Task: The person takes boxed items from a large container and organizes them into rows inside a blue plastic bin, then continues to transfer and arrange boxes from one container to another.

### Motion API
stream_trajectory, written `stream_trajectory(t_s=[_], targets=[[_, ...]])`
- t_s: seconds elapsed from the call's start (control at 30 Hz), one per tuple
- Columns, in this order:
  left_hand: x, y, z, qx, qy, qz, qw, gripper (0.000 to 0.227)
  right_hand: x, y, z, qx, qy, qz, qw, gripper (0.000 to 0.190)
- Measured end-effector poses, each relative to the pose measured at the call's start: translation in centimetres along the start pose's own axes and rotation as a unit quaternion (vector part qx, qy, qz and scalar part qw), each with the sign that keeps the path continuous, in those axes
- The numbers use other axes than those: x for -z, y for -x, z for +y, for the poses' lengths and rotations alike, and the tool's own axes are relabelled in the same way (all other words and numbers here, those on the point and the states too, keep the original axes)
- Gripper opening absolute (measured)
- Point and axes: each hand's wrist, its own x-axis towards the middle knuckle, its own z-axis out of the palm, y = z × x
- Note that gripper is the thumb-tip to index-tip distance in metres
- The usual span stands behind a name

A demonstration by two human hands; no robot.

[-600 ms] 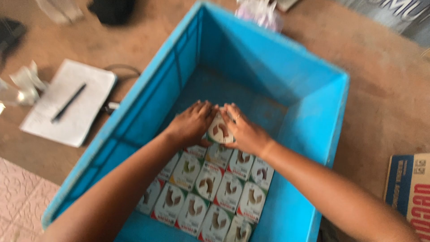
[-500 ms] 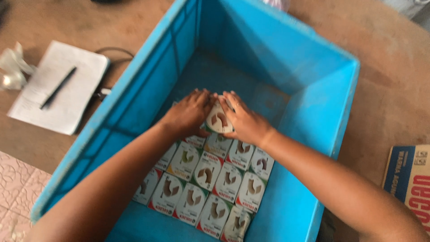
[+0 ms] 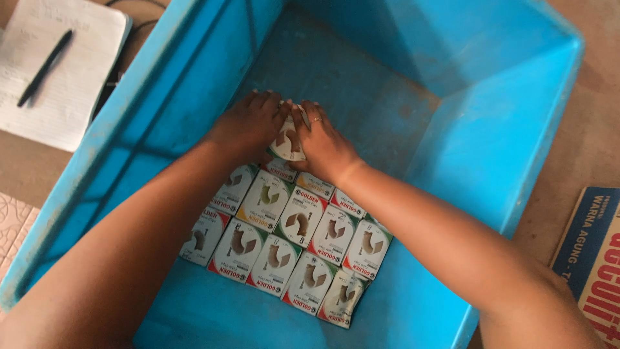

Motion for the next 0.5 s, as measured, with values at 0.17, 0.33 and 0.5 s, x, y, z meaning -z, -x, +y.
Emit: stream_trajectory(t_s=[0.17,0.33,0.5], targets=[[-2.9,-0.4,-0.5,0.017,-0.032,-0.019,0.999,0.094,-2.0,-0.2,-1.1,-0.029,-0.044,-0.043,0.998,0.097],[-1.6,0.7,1.0,0.037,0.000,-0.012,0.999,0.095,-0.9,0.6,-1.2,-0.050,-0.060,-0.089,0.993,0.097],[-2.1,-0.2,0.3,0.039,0.067,-0.050,0.996,0.096,-0.3,0.5,-1.2,-0.059,-0.066,-0.138,0.987,0.095]])
